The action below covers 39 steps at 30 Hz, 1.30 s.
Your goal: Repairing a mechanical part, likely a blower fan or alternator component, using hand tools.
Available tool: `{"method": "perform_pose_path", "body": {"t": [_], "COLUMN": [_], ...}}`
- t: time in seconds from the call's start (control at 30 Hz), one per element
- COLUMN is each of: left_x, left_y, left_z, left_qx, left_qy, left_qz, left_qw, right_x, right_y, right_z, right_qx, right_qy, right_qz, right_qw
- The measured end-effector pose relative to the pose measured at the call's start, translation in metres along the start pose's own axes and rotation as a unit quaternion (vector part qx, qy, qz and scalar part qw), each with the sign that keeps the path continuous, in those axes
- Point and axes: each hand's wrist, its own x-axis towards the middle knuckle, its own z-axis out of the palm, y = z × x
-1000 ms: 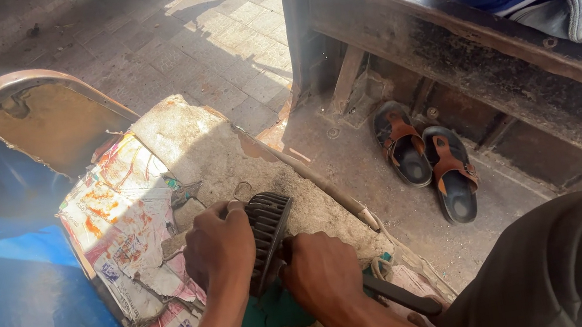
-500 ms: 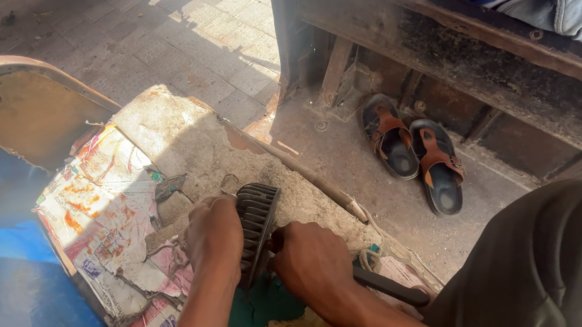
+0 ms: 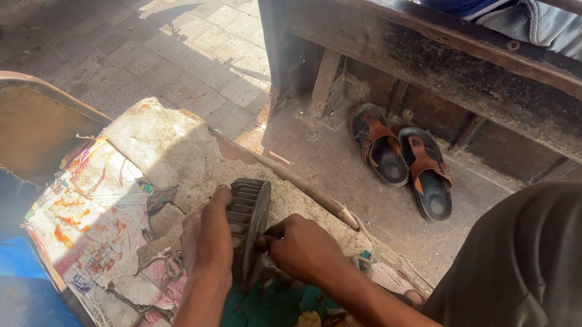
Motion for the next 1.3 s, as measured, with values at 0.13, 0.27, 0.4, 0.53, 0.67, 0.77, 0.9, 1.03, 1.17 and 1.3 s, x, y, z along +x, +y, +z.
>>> {"method": "perform_pose_path", "body": {"t": [0.13,0.27,0.4,0.53,0.67,0.77,0.9,1.03,1.17,1.3], "left_x": [0.013,0.01,0.01,0.027,0.008,0.014,0.022,0.028,0.028,0.033], "left_y": [-0.011,0.0,0.002,-0.017,0.002,0.001,-0.007,-0.01,-0.008,-0.008], "left_z": [-0.002,-0.003,-0.003,-0.001,-0.005,-0.011,-0.017,-0.023,-0.021,-0.015], "left_qx": [-0.007,0.138,0.144,0.107,0.163,0.179,0.066,0.012,0.031,0.095], "left_qy": [-0.014,0.047,0.037,0.056,0.061,0.072,-0.032,-0.082,-0.081,-0.064], "left_qz": [0.019,0.029,-0.03,0.006,0.007,0.012,0.022,0.042,0.051,0.053], "left_qw": [1.0,0.989,0.989,0.993,0.985,0.981,0.997,0.996,0.995,0.992], "right_x": [-0.005,-0.003,-0.001,0.0,-0.005,0.0,-0.002,-0.009,-0.006,-0.006], "right_y": [-0.006,-0.002,-0.004,-0.006,-0.002,-0.004,-0.001,-0.016,-0.008,-0.003], "right_z": [0.003,0.01,0.004,-0.001,0.01,0.012,0.01,-0.005,-0.006,-0.01], "right_qx": [-0.027,-0.108,-0.094,-0.009,-0.124,-0.144,-0.173,-0.121,-0.126,-0.099], "right_qy": [0.038,0.108,0.116,0.088,0.134,0.172,0.145,0.061,0.063,0.089], "right_qz": [-0.011,-0.067,-0.081,-0.038,-0.108,-0.161,-0.169,-0.089,-0.095,-0.128], "right_qw": [0.999,0.986,0.985,0.995,0.977,0.961,0.959,0.987,0.986,0.983]}}
